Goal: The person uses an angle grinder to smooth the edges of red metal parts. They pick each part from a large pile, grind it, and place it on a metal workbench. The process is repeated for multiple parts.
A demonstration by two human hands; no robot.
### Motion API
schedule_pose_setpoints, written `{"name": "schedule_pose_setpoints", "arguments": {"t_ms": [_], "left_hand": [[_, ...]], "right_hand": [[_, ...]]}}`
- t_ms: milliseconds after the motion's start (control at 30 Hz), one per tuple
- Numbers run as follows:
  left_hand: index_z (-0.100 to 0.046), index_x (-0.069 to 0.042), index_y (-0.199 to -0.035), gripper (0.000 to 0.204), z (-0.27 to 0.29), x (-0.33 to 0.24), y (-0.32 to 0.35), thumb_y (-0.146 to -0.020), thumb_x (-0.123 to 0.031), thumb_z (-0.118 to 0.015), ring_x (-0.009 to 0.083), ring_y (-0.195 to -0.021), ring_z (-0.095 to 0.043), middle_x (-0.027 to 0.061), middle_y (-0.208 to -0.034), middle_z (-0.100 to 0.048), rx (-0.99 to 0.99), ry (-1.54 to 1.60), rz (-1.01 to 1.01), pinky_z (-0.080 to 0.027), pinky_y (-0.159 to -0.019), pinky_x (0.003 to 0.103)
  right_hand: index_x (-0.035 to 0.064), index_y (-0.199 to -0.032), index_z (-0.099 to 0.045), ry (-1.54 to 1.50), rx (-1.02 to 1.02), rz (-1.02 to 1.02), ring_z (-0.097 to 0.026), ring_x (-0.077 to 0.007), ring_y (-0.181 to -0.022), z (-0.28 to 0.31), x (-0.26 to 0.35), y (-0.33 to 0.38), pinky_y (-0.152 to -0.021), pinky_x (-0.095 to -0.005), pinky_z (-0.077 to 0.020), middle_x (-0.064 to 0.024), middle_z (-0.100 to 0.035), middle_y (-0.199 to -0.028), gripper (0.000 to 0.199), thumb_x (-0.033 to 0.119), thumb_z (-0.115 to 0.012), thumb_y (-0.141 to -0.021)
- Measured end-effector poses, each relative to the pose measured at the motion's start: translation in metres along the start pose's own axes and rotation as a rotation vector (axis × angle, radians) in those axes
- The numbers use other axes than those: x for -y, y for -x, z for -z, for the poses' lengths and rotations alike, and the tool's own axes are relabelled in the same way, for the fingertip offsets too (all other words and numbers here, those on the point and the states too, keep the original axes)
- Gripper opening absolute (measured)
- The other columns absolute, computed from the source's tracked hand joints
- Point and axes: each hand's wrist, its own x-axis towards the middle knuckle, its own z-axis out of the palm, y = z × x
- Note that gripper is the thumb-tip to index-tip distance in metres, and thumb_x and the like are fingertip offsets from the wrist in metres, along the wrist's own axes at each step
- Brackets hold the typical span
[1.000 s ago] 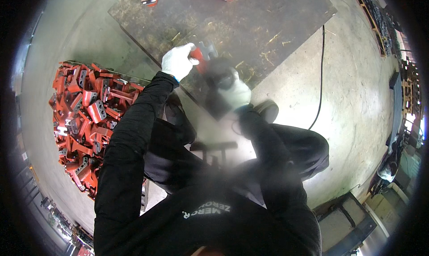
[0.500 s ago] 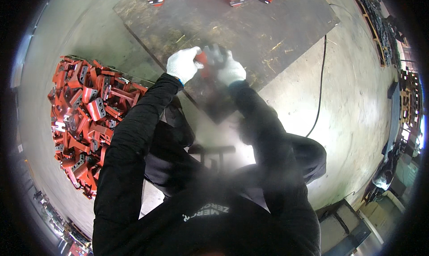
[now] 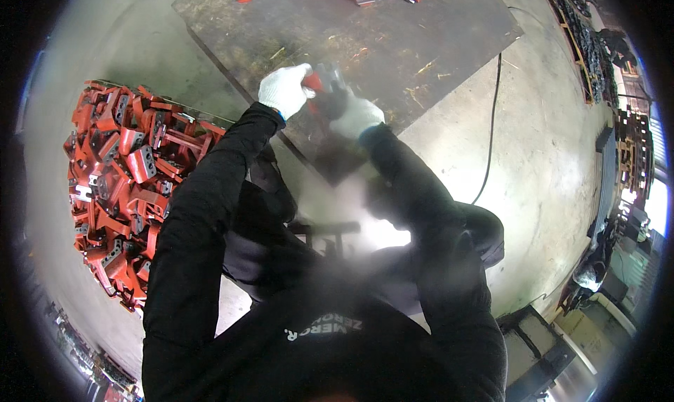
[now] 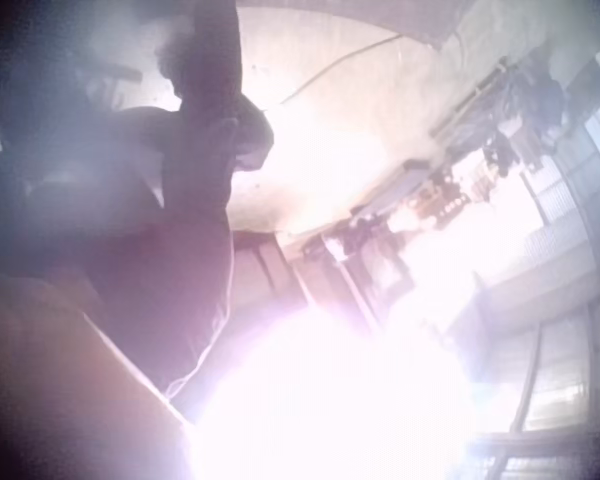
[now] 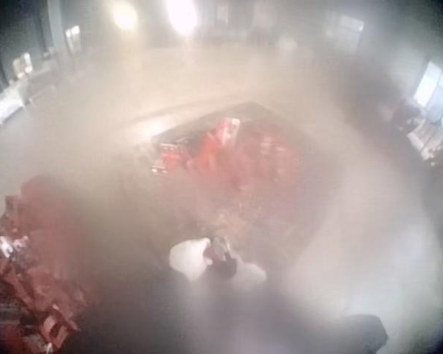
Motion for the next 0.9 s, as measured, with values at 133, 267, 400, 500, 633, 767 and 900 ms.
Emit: {"name": "schedule_pose_setpoints", "arguments": {"t_ms": [133, 267, 400, 500, 633, 767, 900], "left_hand": [[-0.067, -0.012, -0.127, 0.045, 0.000, -0.001, -0.002, -0.088, -0.030, -0.079, 0.0353, -0.110, -0.071, 0.0119, -0.117, -0.076, 0.037, 0.008, 0.015, -0.056, -0.092, 0.047], [-0.068, -0.012, -0.128, 0.046, -0.007, 0.006, -0.002, -0.087, -0.030, -0.079, 0.0349, -0.110, -0.071, 0.0117, -0.117, -0.076, -0.008, -0.027, 0.002, -0.057, -0.092, 0.047], [-0.068, -0.012, -0.128, 0.046, -0.010, 0.003, -0.005, -0.087, -0.030, -0.079, 0.0345, -0.111, -0.071, 0.0116, -0.118, -0.076, -0.032, -0.035, 0.000, -0.057, -0.092, 0.047], [-0.068, -0.012, -0.127, 0.045, -0.007, 0.003, -0.004, -0.087, -0.030, -0.079, 0.0349, -0.110, -0.071, 0.0118, -0.119, -0.076, 0.012, -0.006, 0.007, -0.057, -0.093, 0.047], [-0.069, -0.013, -0.126, 0.044, -0.009, 0.004, -0.007, -0.087, -0.029, -0.080, 0.0349, -0.111, -0.071, 0.0119, -0.120, -0.076, -0.011, -0.041, 0.010, -0.057, -0.093, 0.046], [-0.069, -0.013, -0.126, 0.044, -0.002, -0.001, -0.005, -0.087, -0.030, -0.080, 0.0346, -0.112, -0.071, 0.0112, -0.120, -0.076, 0.038, -0.042, 0.042, -0.057, -0.093, 0.046], [-0.069, -0.014, -0.126, 0.044, -0.003, 0.000, -0.008, -0.087, -0.030, -0.080, 0.0347, -0.111, -0.071, 0.0106, -0.119, -0.076, 0.037, -0.044, 0.051, -0.057, -0.092, 0.046]], "right_hand": [[0.0185, -0.161, -0.033, -0.293, 0.096, -0.070, -0.068, -0.0404, -0.115, 0.029, 0.001, 0.045, -0.099, -0.0466, -0.0545, -0.0213, -0.070, -0.122, 0.094, 0.040, -0.074, -0.079], [0.0171, -0.158, -0.037, -0.656, 0.042, -0.223, -0.071, -0.0431, -0.111, 0.045, -0.008, 0.071, -0.096, -0.0477, -0.0566, -0.0242, -0.074, -0.116, 0.100, 0.043, -0.082, -0.073], [0.0147, -0.151, -0.045, -0.802, -0.071, -0.437, -0.071, -0.0437, -0.113, 0.035, -0.011, 0.069, -0.098, -0.0471, -0.0563, -0.0260, -0.073, -0.119, 0.095, 0.045, -0.087, -0.072], [0.0184, -0.154, -0.040, -0.819, -0.100, -0.497, -0.071, -0.0432, -0.112, 0.021, -0.008, 0.063, -0.097, -0.0474, -0.0564, -0.0239, -0.074, -0.119, 0.097, 0.043, -0.088, -0.073], [0.0205, -0.153, -0.041, -0.849, -0.168, -0.391, -0.072, -0.0429, -0.108, 0.008, -0.008, 0.054, -0.095, -0.0469, -0.0573, -0.0228, -0.075, -0.115, 0.095, 0.042, -0.088, -0.074], [0.0206, -0.153, -0.042, -0.804, -0.263, -0.425, -0.073, -0.0421, -0.104, 0.002, -0.012, 0.043, -0.091, -0.0470, -0.0583, -0.0214, -0.076, -0.108, 0.094, 0.044, -0.089, -0.074], [0.0207, -0.153, -0.042, -0.773, -0.226, -0.355, -0.073, -0.0430, -0.103, -0.014, -0.024, 0.042, -0.089, -0.0478, -0.0586, -0.0223, -0.076, -0.107, 0.097, 0.047, -0.090, -0.072]]}}
